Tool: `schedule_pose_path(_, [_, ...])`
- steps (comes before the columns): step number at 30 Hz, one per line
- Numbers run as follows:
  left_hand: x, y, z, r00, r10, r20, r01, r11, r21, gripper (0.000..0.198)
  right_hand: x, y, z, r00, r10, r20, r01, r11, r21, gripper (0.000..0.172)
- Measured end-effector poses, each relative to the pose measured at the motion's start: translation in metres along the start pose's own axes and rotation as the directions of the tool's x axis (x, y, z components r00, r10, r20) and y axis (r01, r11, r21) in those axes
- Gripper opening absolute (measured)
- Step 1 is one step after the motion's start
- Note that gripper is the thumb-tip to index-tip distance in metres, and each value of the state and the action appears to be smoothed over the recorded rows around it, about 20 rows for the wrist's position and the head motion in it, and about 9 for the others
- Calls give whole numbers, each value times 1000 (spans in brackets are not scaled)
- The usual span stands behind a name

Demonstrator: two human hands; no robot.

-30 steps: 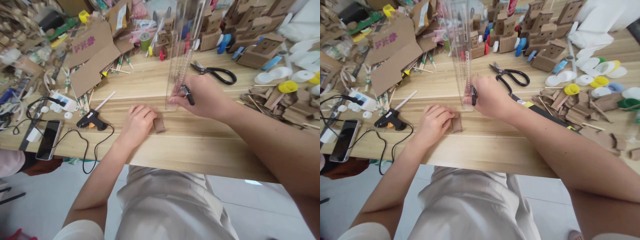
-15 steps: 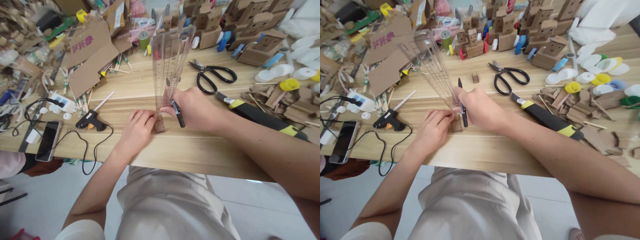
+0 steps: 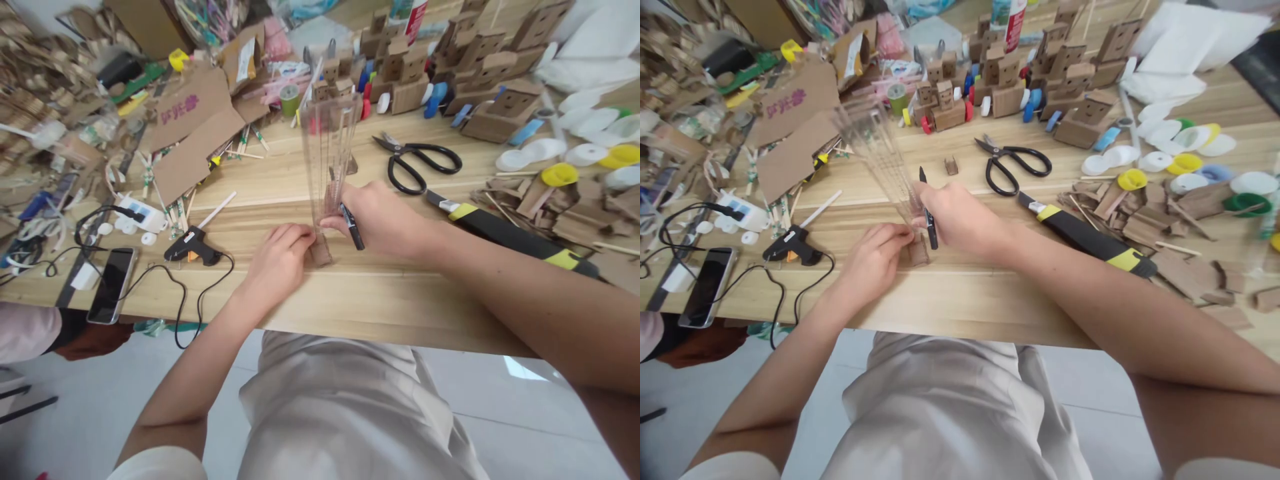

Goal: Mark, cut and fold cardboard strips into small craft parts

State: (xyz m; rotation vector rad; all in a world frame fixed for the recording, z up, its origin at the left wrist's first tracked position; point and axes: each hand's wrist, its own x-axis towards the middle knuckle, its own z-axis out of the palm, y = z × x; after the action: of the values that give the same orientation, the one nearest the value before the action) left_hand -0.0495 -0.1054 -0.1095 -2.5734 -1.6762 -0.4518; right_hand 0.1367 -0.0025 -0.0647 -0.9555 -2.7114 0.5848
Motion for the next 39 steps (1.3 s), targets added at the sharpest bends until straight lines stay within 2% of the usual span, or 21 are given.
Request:
schedule_pose_path(4, [9,1,1,1000,-16,-26,14,997,-79,30,3,10,-9,996,21,-87,-20,1000,5,7])
schedule_pose_path(7, [14,2,-2,1000,-21,18,23,997,-76,22,4,14,-20,985,139,-100,-140,990,-4,7])
schedule_pose_path(9, [18,1,-5,998,-6,56,10,996,-87,21,6,17,-26,974,221,-51,-221,975,1,13])
schedule_pose_path(11, [23,-2,-8,995,31,92,-18,990,-137,19,7,20,-30,956,293,25,-294,953,76,20])
schedule_pose_path(14, [31,-7,-9,990,52,128,-21,972,-235,17,11,28,-30,897,403,183,-435,877,201,22])
schedule_pose_path(16, [35,-7,-7,990,24,136,15,960,-278,18,13,34,-29,855,450,258,-497,853,160,20])
schedule_pose_path(18, [39,-4,-5,989,-21,143,64,950,-304,18,13,37,-29,837,460,296,-487,873,20,13])
schedule_pose_path(20, [42,-1,-3,984,-66,168,119,937,-328,18,10,36,-29,851,440,285,-411,898,-157,7])
schedule_pose_path(23, [43,1,0,970,-132,204,201,909,-364,21,0,27,-28,909,383,165,-314,889,-335,14])
schedule_pose_path(25, [43,2,2,964,-171,204,239,894,-379,22,-5,17,-26,936,341,84,-292,888,-354,15])
schedule_pose_path(27, [41,2,4,962,-199,186,258,885,-388,21,-9,8,-20,958,271,90,-238,933,-272,11])
schedule_pose_path(29, [38,3,6,963,-213,164,262,879,-399,21,-9,5,-12,978,168,120,-156,982,-104,4])
schedule_pose_path(31, [36,3,8,965,-214,148,257,873,-414,21,-6,7,-3,993,88,84,-94,993,71,8])
schedule_pose_path(33, [34,3,10,969,-210,127,244,867,-435,22,-3,13,4,996,81,40,-87,979,184,17])
schedule_pose_path(36, [33,5,12,974,-213,81,225,839,-495,23,2,22,6,988,137,77,-155,933,324,25])
schedule_pose_path(39, [34,7,14,965,-257,48,226,730,-644,22,4,27,3,984,148,104,-180,857,483,27])
